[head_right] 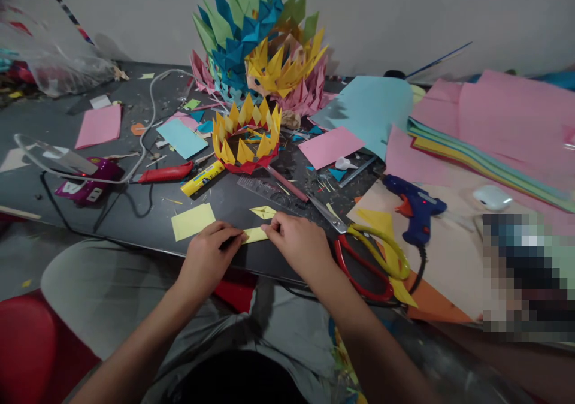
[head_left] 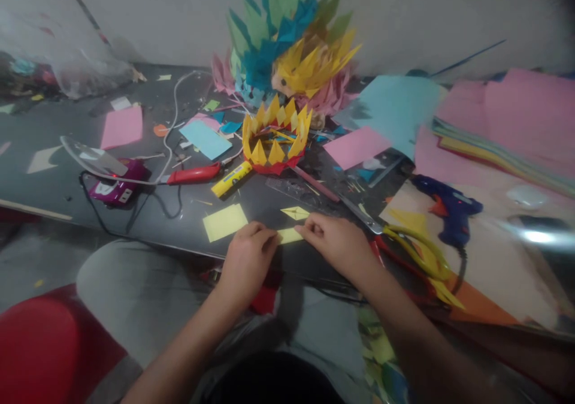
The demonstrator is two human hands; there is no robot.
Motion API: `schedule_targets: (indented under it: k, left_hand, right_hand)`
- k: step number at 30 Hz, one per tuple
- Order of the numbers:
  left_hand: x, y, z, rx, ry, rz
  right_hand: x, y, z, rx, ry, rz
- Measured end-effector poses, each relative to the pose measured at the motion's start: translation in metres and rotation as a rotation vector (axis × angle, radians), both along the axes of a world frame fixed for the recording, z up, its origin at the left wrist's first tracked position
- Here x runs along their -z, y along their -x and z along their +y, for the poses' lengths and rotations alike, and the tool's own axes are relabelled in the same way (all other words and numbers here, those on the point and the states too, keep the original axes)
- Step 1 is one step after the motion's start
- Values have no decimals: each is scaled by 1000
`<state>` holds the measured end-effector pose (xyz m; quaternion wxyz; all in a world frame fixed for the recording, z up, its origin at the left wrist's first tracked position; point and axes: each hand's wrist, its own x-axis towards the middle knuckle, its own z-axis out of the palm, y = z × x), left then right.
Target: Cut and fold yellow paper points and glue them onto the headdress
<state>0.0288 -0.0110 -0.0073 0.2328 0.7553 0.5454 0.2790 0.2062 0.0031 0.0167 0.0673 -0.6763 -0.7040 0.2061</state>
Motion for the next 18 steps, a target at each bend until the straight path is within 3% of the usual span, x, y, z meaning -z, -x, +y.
schedule_targets:
  k: [18]
  left_hand:
    - [-10,-1,9,-36,129,51]
  right_hand:
    - [-4,5,0,21,74,-82]
